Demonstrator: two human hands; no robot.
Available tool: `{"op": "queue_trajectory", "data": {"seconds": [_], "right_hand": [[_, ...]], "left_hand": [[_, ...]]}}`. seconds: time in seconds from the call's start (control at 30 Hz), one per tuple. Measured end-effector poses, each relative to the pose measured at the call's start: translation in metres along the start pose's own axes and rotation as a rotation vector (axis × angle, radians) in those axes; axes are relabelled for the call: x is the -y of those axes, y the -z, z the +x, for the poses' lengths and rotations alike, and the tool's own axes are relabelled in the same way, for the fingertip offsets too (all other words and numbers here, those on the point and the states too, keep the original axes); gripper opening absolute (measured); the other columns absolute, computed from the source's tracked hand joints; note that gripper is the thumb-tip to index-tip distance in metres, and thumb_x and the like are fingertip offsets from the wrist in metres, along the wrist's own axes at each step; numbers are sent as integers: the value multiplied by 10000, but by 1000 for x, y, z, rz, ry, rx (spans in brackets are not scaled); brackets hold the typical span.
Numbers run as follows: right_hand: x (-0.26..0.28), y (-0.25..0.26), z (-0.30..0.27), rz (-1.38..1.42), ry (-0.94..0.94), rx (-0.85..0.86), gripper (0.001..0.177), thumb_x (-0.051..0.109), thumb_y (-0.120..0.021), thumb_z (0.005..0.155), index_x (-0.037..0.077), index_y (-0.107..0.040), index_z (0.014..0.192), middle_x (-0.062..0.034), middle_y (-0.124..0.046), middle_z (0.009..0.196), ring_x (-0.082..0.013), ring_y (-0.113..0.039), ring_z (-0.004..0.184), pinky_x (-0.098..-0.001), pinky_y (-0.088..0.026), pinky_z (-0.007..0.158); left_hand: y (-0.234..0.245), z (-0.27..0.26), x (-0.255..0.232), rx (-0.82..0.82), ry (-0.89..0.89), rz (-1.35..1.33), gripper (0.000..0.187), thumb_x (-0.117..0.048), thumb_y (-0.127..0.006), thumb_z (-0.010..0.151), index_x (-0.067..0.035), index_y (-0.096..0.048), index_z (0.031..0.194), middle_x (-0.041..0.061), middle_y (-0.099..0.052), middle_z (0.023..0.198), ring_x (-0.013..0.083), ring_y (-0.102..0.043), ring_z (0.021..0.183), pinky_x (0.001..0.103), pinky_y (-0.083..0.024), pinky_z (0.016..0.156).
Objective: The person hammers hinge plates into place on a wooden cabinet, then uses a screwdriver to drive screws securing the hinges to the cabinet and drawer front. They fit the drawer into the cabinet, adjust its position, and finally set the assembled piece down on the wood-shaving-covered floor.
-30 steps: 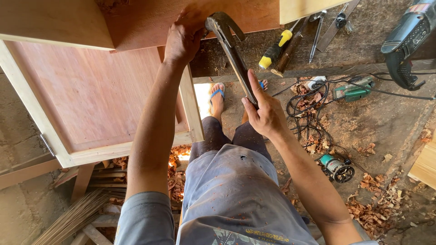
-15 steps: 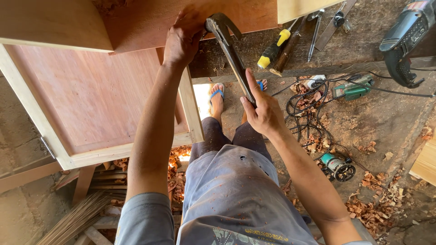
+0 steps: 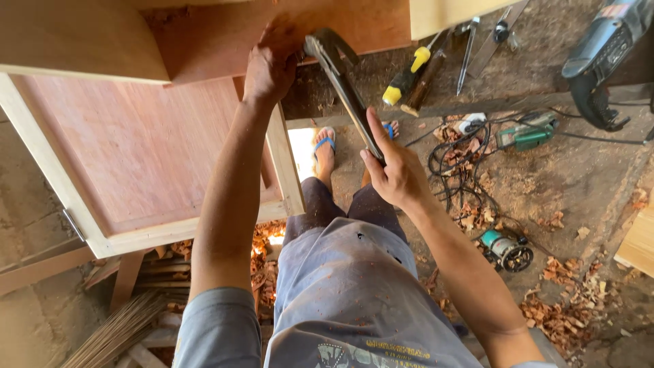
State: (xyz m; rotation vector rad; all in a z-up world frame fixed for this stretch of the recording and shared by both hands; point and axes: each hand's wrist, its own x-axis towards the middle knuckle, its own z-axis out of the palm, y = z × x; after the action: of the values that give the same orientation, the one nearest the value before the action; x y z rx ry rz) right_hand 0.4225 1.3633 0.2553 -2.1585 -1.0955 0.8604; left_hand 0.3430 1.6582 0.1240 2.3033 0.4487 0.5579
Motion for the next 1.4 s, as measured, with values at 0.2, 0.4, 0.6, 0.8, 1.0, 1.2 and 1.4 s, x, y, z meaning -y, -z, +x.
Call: {"op": "queue_trajectory", "data": {"seconds": [0.2, 0.4, 0.6, 0.8, 1.0, 1.2, 1.4], "right_hand": [[-4, -7, -3, -2, 348, -252, 748, 152, -614, 1078, 186, -174, 1682, -333, -584, 1437, -403, -746, 1064, -414, -653, 850], [-23, -4, 0, 42, 56, -61, 781, 197, -645, 1058, 220, -174, 1680, -151, -775, 964, -310, -782, 821, -415, -637, 732], [-37, -2, 4, 36, -52, -86, 773, 221, -634, 1059, 264, -152, 1661, -119, -754, 910, -235, -736, 666, -381, -624, 566], [-39, -3, 8, -22, -94, -81, 773, 264, -621, 1057, 305, -140, 1661, -122, -759, 898, -241, -737, 673, -382, -619, 587], [-28, 2, 10, -100, -132, -52, 772, 281, -601, 1051, 298, -125, 1658, -168, -768, 982, -320, -755, 763, -448, -619, 671], [-27, 0, 9, -103, -86, -77, 783, 268, -606, 1044, 281, -123, 1661, -212, -760, 1059, -371, -760, 846, -481, -618, 736], [-21, 4, 10, -97, -103, -59, 779, 247, -609, 1045, 287, -132, 1661, -218, -763, 1052, -385, -758, 847, -493, -611, 732]], "left_hand": [[-2, -5, 1, -20, -10, -8, 183, -128, -773, 950, -85, -762, 1128, 151, -660, 1335, 379, -552, 1322, 490, -485, 1097], [1, -5, -7, -43, -13, -14, 130, -80, -726, 974, -78, -767, 1098, 112, -719, 1281, 369, -624, 1292, 458, -566, 1030], [8, -1, -10, 37, 93, -103, 164, -220, -787, 973, -86, -765, 1065, 70, -771, 1063, 220, -786, 883, 361, -651, 809], [-9, -4, -14, -88, 233, -75, 103, -173, -759, 969, -77, -770, 1002, 97, -762, 1096, 220, -769, 813, 370, -638, 755], [-16, -9, -4, -78, -59, 171, 72, -89, -713, 1018, -126, -775, 1023, 55, -761, 1105, 222, -737, 1065, 362, -613, 938], [-24, -13, -1, -212, 161, -50, 93, -176, -760, 960, -160, -778, 1050, 79, -763, 1124, 254, -663, 1150, 438, -439, 1134], [-29, -17, 16, -6, -62, 352, 269, -71, -647, 913, -172, -785, 1120, 69, -772, 1148, 224, -706, 1098, 609, -104, 1198]]}}
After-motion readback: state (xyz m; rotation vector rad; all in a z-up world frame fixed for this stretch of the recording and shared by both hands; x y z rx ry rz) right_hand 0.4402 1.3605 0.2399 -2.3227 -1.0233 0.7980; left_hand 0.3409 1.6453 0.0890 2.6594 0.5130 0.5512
